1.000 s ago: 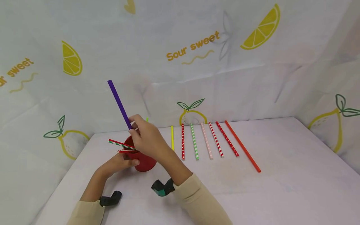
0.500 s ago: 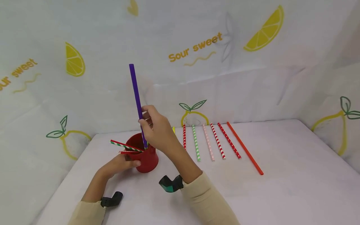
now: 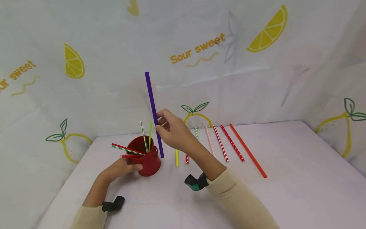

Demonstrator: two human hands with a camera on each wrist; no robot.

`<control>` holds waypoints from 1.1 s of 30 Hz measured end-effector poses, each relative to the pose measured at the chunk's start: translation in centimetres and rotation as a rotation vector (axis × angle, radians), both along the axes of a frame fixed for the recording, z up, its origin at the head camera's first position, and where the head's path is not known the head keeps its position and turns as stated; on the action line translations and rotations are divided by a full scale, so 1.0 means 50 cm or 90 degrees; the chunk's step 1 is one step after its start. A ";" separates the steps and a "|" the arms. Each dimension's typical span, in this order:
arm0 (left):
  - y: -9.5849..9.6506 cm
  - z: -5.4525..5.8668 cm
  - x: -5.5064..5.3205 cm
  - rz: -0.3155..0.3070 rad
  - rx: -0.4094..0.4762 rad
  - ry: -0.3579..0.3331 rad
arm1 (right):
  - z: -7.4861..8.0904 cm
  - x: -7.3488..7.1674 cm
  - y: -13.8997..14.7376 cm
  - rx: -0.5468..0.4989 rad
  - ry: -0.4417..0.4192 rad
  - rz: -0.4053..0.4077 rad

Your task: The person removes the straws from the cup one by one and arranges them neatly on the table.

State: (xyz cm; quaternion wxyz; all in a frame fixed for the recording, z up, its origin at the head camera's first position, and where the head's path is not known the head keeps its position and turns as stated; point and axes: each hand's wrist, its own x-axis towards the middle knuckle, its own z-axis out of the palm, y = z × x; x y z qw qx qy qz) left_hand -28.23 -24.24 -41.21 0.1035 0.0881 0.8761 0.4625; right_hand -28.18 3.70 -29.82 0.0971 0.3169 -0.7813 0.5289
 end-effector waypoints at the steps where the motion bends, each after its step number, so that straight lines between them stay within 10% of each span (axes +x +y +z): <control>1: -0.001 0.000 0.001 0.001 -0.003 0.001 | -0.004 0.000 0.005 0.015 -0.003 -0.004; 33: -0.006 -0.014 -0.010 -0.025 0.043 -0.003 | -0.134 -0.017 0.274 0.180 -0.224 -0.142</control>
